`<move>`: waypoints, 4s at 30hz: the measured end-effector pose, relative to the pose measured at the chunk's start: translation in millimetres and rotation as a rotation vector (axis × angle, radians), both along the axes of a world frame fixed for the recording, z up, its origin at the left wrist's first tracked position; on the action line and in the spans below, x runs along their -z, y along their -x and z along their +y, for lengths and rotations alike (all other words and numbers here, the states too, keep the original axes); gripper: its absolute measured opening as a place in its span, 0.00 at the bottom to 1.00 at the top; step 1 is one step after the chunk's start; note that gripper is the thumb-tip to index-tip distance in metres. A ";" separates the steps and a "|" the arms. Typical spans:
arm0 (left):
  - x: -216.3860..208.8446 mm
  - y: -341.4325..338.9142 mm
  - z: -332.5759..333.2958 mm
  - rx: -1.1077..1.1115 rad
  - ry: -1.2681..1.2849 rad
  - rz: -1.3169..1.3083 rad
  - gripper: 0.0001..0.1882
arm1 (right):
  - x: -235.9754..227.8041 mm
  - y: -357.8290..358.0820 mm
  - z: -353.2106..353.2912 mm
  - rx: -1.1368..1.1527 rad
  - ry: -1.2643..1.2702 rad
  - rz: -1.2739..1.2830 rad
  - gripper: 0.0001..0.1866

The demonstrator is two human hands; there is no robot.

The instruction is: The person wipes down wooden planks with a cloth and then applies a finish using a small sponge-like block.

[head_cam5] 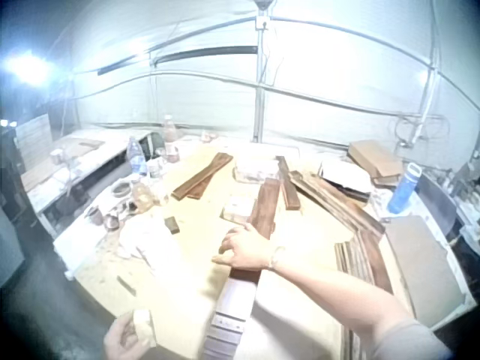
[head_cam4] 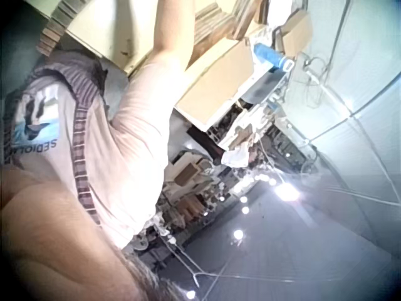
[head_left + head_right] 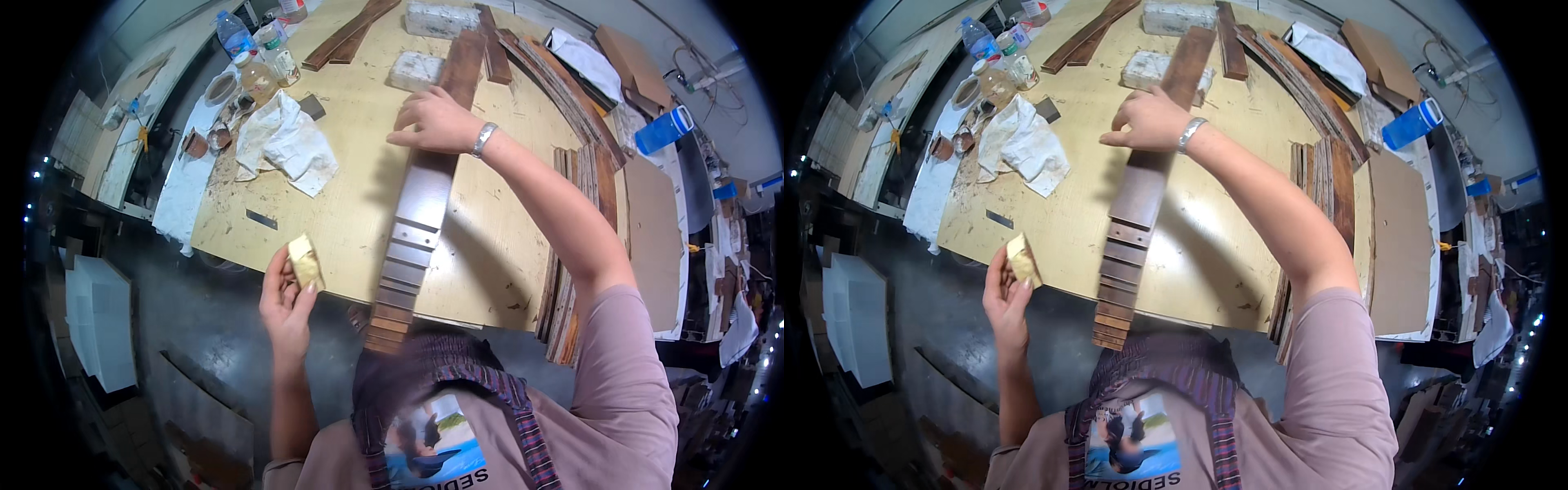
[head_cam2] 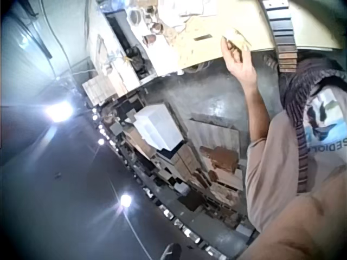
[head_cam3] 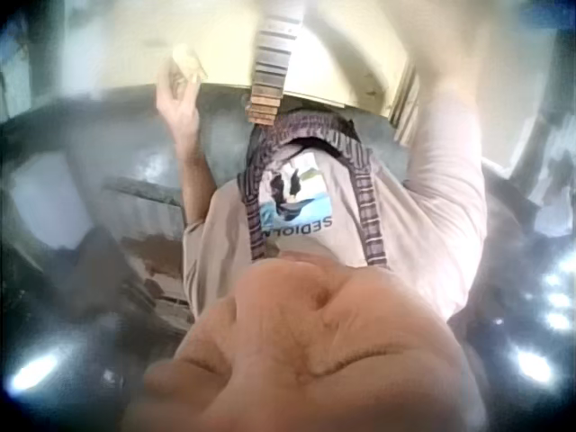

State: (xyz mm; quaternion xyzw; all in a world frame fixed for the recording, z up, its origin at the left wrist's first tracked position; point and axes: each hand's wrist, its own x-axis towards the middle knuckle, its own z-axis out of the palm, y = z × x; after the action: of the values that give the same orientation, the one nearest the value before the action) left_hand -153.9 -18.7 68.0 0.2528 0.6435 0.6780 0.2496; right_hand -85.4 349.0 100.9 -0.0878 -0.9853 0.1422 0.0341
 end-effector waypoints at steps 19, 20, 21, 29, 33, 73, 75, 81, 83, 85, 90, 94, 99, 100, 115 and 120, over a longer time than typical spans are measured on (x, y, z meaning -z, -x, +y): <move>-9.1 -43.2 92.3 -0.078 0.406 1.191 0.28 | 23.3 -21.4 -9.9 0.028 -0.072 0.098 0.22; -10.2 -43.5 90.1 -0.115 0.395 1.194 0.28 | 20.5 -21.4 -8.0 0.031 -0.076 0.051 0.22; -13.4 -42.9 90.0 -0.149 0.382 1.198 0.28 | 18.5 -21.9 -7.1 0.036 -0.080 0.003 0.22; -4.3 -17.6 87.1 -0.103 0.388 1.203 0.28 | 25.7 -19.1 -13.3 0.033 -0.129 0.103 0.22; -14.5 -54.9 101.1 0.126 0.114 1.251 0.29 | 19.7 -22.2 -9.0 0.049 -0.102 0.010 0.23; 22.6 -136.2 45.4 0.188 0.228 1.037 0.20 | 26.3 -18.1 -13.4 0.027 -0.156 0.059 0.23; 18.1 -137.6 41.4 0.172 0.274 1.101 0.20 | 27.9 -18.0 -12.2 0.027 -0.173 0.043 0.22; 13.2 -82.2 44.4 -0.218 0.401 1.001 0.23 | 21.6 -17.7 -6.9 0.023 -0.162 -0.039 0.24; 8.9 -102.6 51.9 0.027 0.254 1.104 0.23 | 32.1 -14.6 -8.3 -0.005 -0.163 0.078 0.23; 6.4 -99.8 55.9 0.109 0.285 1.137 0.22 | 33.9 -14.2 -10.9 -0.017 -0.159 0.131 0.23; 22.3 -61.2 46.1 -0.242 0.438 1.113 0.21 | 22.7 -19.3 -21.0 0.018 -0.126 0.033 0.24; 12.3 -97.3 44.4 0.234 0.265 1.388 0.24 | 22.3 -23.1 -23.8 0.032 -0.115 -0.013 0.24; 26.4 -63.3 25.6 -0.152 0.449 1.187 0.25 | 25.7 -21.4 -21.9 0.051 -0.145 0.063 0.23; 16.9 -75.6 30.3 -0.061 0.370 1.207 0.25 | 25.3 -19.6 -22.8 0.051 -0.139 0.039 0.23; 46.0 -57.1 12.1 -0.179 0.556 1.249 0.25 | 21.8 -17.5 -28.6 0.049 -0.143 0.005 0.24; 26.1 -102.3 27.3 0.127 0.277 1.293 0.25 | 33.9 -20.7 -21.3 0.041 -0.202 0.065 0.23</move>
State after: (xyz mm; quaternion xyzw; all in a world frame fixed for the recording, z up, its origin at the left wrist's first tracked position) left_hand -51.6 8.6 41.9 0.6118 0.7286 0.2848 -0.1173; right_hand -64.6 327.7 67.0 -0.0997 -0.9910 0.0441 0.0776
